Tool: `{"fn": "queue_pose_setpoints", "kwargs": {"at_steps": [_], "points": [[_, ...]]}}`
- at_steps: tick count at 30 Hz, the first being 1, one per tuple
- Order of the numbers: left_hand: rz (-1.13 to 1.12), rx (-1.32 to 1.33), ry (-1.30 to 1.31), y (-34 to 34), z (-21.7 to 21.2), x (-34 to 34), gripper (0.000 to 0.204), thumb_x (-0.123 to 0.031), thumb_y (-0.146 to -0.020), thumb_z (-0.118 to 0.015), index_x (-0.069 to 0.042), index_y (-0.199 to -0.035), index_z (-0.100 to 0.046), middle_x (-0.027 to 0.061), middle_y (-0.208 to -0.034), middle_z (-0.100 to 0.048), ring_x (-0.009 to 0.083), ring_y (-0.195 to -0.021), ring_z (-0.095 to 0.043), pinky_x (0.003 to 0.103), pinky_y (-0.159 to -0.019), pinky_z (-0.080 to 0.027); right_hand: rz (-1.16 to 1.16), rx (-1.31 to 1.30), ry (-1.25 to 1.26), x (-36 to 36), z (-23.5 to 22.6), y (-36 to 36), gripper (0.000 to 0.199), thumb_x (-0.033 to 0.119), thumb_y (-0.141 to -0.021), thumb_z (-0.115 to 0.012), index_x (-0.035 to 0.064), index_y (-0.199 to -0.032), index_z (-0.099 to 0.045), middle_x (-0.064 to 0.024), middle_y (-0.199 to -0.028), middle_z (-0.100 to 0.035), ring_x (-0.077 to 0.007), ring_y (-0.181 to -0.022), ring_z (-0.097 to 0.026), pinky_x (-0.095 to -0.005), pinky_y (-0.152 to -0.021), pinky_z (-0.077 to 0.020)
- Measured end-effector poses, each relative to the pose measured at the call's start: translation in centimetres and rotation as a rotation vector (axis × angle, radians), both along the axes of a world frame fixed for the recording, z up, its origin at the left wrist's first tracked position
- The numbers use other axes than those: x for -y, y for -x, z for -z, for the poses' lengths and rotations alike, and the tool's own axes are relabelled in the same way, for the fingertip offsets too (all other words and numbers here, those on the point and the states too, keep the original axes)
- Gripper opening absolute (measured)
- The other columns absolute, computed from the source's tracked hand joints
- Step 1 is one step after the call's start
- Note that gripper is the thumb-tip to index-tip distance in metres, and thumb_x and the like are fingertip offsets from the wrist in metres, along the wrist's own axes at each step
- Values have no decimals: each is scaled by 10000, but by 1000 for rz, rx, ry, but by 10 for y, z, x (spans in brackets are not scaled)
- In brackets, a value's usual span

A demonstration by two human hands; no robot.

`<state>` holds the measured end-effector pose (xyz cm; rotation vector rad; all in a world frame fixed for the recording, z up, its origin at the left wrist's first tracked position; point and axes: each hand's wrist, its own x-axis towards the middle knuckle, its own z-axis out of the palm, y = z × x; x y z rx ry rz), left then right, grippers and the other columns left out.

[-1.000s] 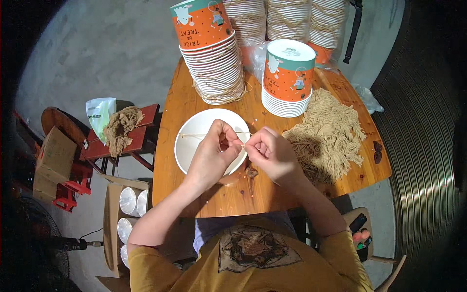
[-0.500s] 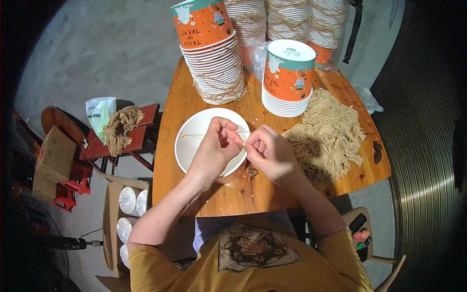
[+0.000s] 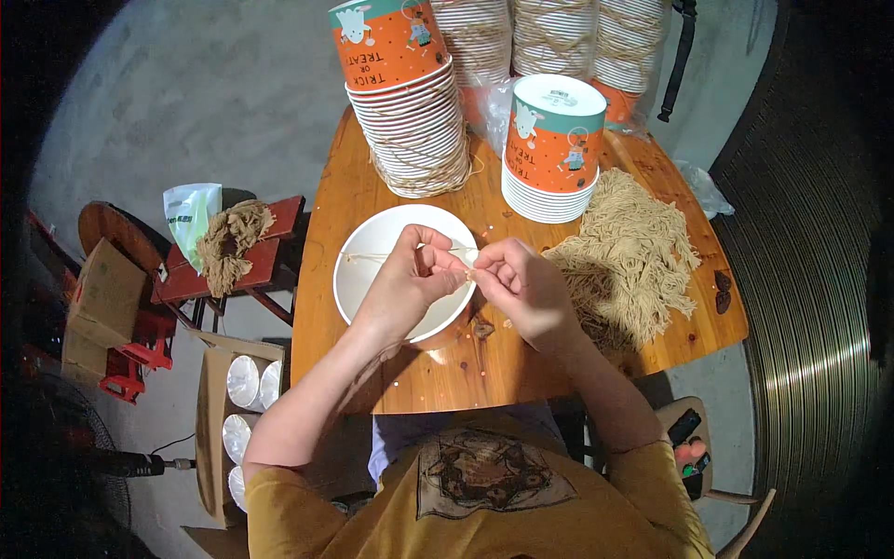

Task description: Packing decorative wood wool and a piece of string into themed paper cups.

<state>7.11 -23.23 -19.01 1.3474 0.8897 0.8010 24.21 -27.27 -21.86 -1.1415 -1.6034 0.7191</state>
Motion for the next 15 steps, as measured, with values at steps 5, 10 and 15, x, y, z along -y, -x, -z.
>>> {"fn": "queue_pose_setpoints", "kwargs": {"at_steps": [5,10,15], "points": [[-11,14,26,-1,3,-2,307,-1,-829,-638,-38,-1054,-432,52,-864,-603,102,-785,-569,220,-716,-461,75,315,-411,-3,5,-6,152,52,-791,-660,72,-922,-584,-87,-792,-546,-203,-611,-571,-303,-523,-435],[7,-24,14,-2,0,-2,264,18,-855,-584,-13,-1056,-415,56,-858,-577,104,-794,-563,220,-724,-461,93,500,-495,-1,-1,-10,205,34,-739,-688,76,-917,-596,-81,-812,-556,-252,-667,-605,-342,-546,-476],[-10,-44,-3,-5,1,-3,252,7,-859,-589,-6,-1041,-416,53,-838,-563,98,-741,-537,220,-678,-453,65,589,-611,-6,-1,-17,234,34,-728,-690,61,-941,-597,-69,-844,-563,-249,-705,-610,-338,-560,-489]]}}
